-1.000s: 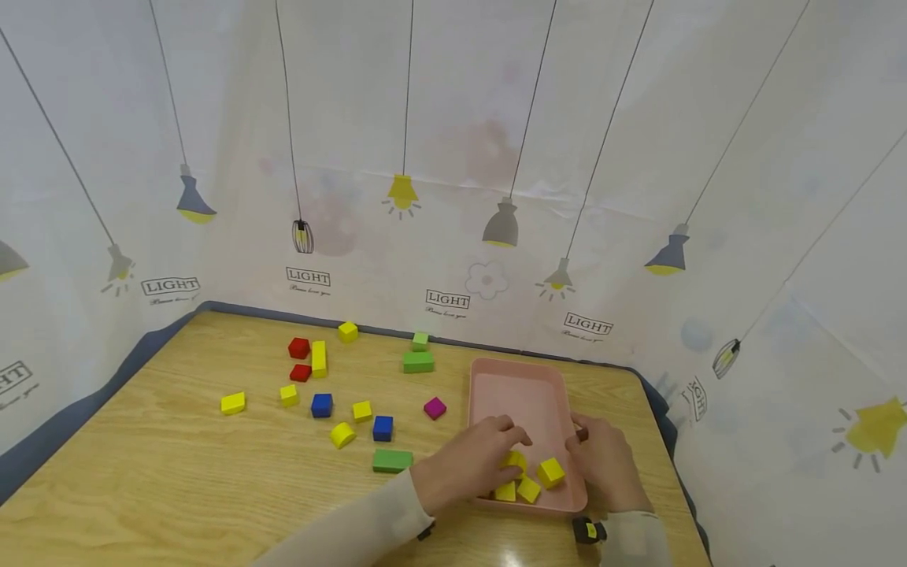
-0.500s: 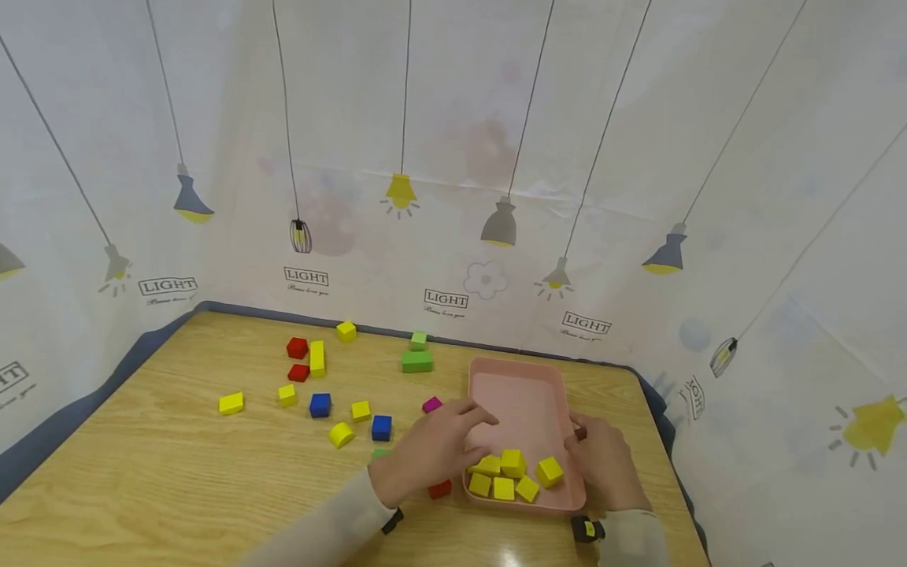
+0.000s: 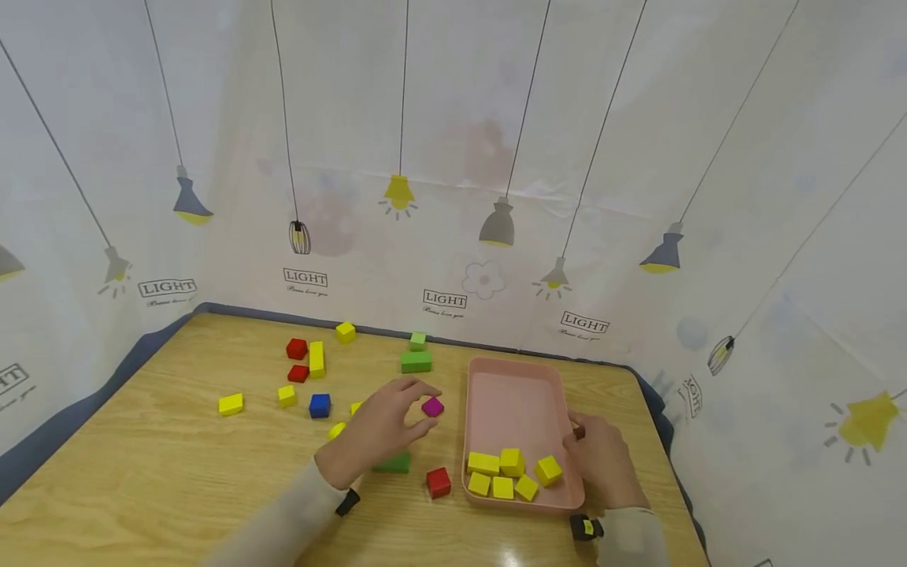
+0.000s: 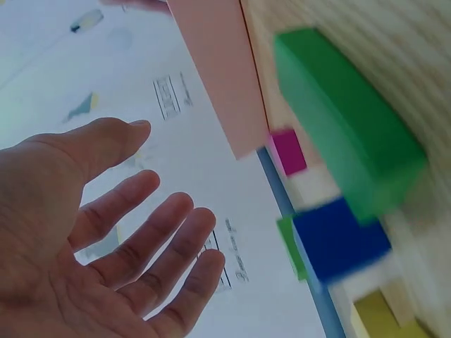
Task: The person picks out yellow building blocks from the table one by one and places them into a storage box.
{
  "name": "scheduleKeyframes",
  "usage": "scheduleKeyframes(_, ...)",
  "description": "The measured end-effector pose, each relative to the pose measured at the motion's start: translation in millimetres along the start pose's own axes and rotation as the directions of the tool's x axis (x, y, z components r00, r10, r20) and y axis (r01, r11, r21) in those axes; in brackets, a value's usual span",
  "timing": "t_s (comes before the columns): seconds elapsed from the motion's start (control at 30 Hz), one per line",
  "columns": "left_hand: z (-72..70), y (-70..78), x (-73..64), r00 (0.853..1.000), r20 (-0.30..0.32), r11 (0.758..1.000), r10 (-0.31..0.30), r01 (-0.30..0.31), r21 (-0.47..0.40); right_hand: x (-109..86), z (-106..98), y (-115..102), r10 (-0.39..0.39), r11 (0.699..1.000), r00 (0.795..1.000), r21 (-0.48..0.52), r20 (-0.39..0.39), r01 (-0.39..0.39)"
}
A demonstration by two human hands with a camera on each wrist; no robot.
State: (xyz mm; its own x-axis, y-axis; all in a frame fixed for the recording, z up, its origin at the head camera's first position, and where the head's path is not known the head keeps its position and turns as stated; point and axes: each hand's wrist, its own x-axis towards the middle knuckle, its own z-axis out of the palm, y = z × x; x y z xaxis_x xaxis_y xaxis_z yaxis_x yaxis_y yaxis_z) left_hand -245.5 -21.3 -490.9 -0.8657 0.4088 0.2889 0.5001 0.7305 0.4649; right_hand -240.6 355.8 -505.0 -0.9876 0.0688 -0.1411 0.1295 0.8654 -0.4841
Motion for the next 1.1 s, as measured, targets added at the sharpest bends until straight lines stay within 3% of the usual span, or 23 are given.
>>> scheduleKeyframes(0.27,-19.6,-33.9,-8.7,0.991,-0.031,0.991,-0.130,0.130,-0.012,2.0,1,-1,0.010,1.000,1.000,0.004,0.009,-0.010)
scheduleKeyframes(0.57,-27.8,-61.5,-16.5,0.969,0.025,0.969,-0.245,0.245,0.006,1.4,1,0,0.017,1.000,1.000,-0.002,0.016,-0.016)
scheduleKeyframes(0.9,-34.7,-73.2,-20.5,0.953,0.123,0.961,-0.276,0.273,0.041,-0.3,1,-1,0.019,1.000,1.000,0.007,0.015,-0.020)
scheduleKeyframes(1.1,-33.3,-78.1,-22.1,0.944,0.186,0.962,-0.271,0.270,0.035,-1.4,0,0,-0.023,1.000,1.000,0.011,-0.004,0.023)
